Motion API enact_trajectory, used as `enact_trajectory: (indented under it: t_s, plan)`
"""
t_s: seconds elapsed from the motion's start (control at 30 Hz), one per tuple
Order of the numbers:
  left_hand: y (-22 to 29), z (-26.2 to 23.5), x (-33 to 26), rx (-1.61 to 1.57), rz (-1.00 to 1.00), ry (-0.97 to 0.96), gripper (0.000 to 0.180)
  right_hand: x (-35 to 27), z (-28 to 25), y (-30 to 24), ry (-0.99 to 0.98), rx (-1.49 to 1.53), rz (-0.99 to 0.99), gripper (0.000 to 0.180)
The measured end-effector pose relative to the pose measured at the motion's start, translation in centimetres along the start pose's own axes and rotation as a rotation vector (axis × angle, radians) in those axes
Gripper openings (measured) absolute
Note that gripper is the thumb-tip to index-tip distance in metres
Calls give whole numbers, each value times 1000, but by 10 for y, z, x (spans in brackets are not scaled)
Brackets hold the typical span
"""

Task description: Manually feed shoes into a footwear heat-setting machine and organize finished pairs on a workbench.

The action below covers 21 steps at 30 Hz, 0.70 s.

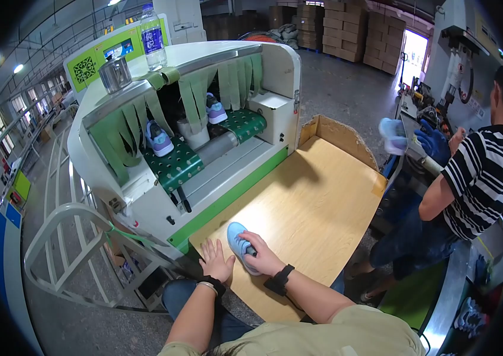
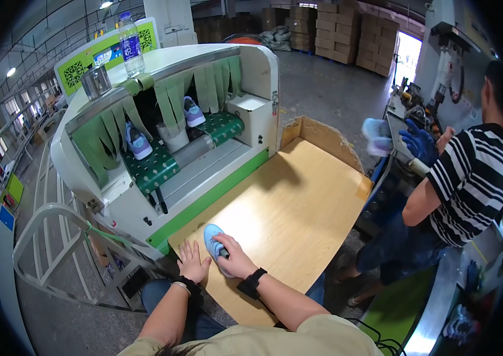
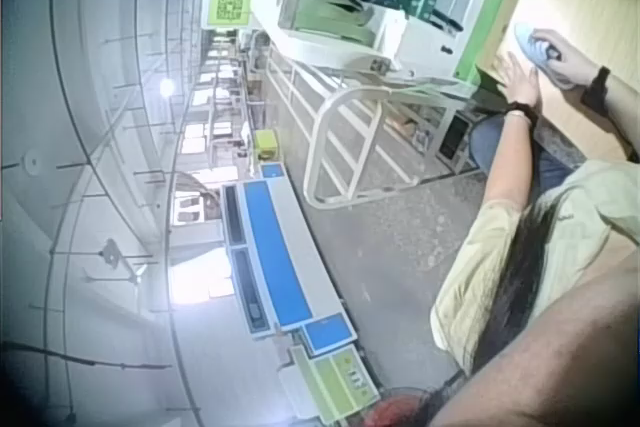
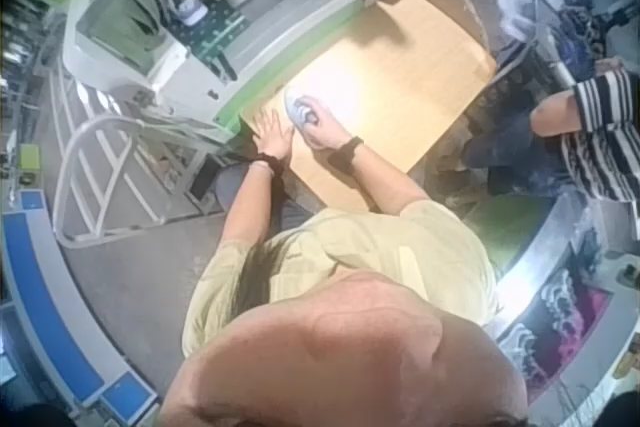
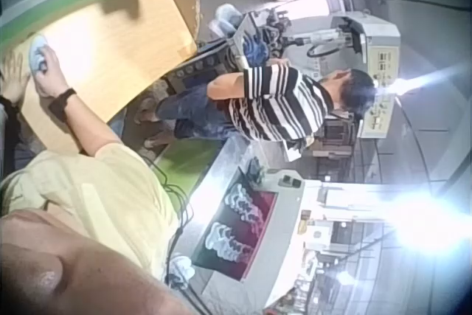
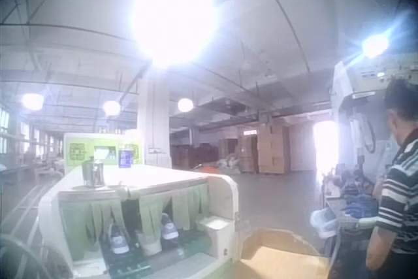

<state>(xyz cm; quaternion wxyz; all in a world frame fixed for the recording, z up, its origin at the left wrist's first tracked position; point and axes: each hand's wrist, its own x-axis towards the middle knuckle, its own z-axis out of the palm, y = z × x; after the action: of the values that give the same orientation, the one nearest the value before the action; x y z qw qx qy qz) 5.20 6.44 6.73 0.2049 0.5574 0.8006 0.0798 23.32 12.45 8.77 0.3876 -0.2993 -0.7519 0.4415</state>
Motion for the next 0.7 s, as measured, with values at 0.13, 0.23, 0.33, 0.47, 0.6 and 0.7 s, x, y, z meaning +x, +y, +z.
enact_trajectory:
  t_s: [0.13, 0.23, 0.33, 0.47, 0.6, 0.7]
  plan:
    - [0, 3, -2, 1, -4, -2, 85, -2, 1, 2, 1, -1, -2, 60]
    - [-1, 2, -2, 12, -6, -13, 85, -3, 2, 4, 4, 7, 6, 59]
    - [1, 0, 0, 5, -12, -23, 84, -1, 1, 4, 20, 8, -9, 58]
    - [1, 0, 3, 7, 7, 3, 84, 2, 0, 4, 25, -9, -22, 57]
    - [0, 1, 3, 18, 0, -6, 84, 1, 1, 3, 21, 1, -9, 60]
    - [1, 2, 3, 19, 7, -3, 84, 1, 0, 4, 32, -17, -14, 58]
